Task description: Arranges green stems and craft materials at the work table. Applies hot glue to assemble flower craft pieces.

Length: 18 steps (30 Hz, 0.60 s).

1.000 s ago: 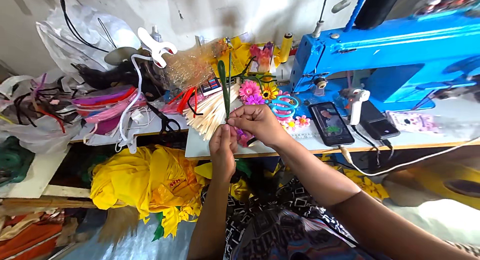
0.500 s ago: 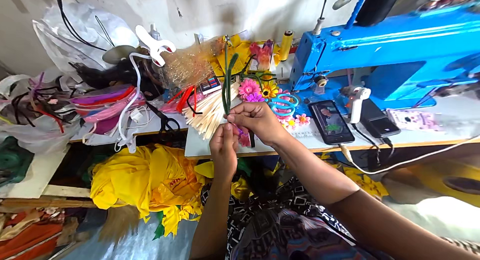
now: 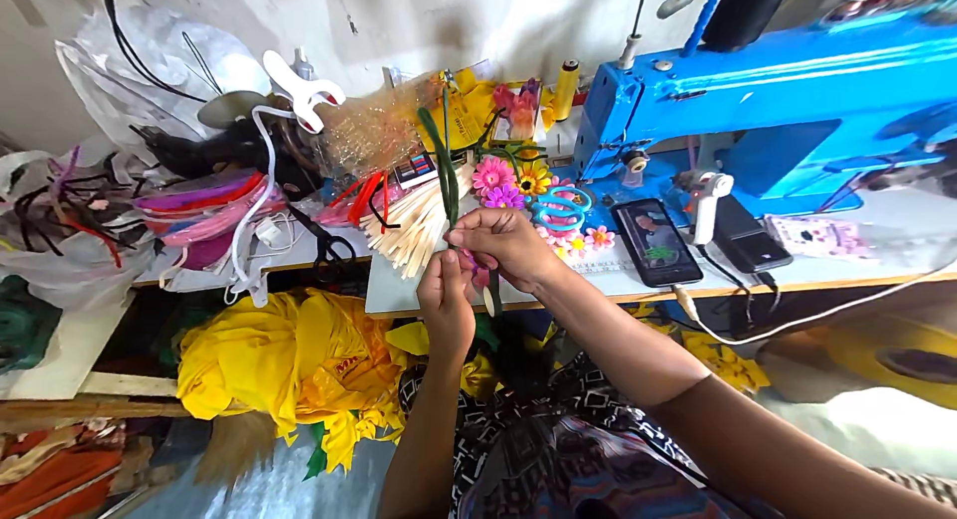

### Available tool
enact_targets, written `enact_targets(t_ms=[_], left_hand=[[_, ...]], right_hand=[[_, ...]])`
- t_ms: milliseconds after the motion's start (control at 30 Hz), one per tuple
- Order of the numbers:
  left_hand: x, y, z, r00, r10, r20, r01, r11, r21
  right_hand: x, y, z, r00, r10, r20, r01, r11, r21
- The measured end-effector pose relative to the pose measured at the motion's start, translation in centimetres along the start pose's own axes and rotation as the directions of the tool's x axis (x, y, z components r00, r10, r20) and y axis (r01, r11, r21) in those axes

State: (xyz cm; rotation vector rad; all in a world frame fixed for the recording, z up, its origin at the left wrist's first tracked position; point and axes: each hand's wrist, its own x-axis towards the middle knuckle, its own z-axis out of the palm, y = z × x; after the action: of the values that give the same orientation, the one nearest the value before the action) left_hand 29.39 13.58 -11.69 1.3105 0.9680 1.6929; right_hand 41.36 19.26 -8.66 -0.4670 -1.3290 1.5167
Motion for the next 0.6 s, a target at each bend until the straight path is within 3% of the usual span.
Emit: enact_targets(t_ms=[100,200,300,367,433,533,600], left_hand=[[0.2,1.1,0.1,0.984,-0.156,0.091,0.177,0.929,-0.325],[0.5,1.4,-0.7,0.936,-0.235,0.261,0.334,0.827,-0.452],[0.7,0.9,-0.8,0.928,-0.273,0.254,0.355,0.856,-0.376],[0.7,0.2,-0.7,0.964,-0.213,0.160,0.238,0.958,-0.162],[0.2,-0.4,-0.4,0.988,-0.111,0.110,0.110,0.994,0.010],[-0.1,-0.1,0.3,0.984,-0.175,0.043,0.179,0.974,-0.138],[0.1,0.4,0.0,0.962,-0.245,0.120,0.271,0.906,-0.325]], right_hand=[[0.1,0.0,-0.9,0.984,0.079,0.160,-0.098,0.989,0.111],[0.2,-0.5,-1.6,0.953,0.108,0.284,-0.151,0.980,0.131],[0.2,-0.9,-1.4,0.983,0.082,0.166,-0.088,0.996,0.026],[0.1,-0.6,-1.0,0.998,0.051,0.034,-0.051,0.999,-0.008],[0.1,-0.1,-0.7,0.998,0.032,-0.058,-0.033,0.999,-0.015],[0.0,0.4,-0.7,0.998,0.059,-0.021,-0.059,0.998,0.004],[0.1,0.3,-1.3,0.990,0.102,0.098,-0.108,0.993,0.052]])
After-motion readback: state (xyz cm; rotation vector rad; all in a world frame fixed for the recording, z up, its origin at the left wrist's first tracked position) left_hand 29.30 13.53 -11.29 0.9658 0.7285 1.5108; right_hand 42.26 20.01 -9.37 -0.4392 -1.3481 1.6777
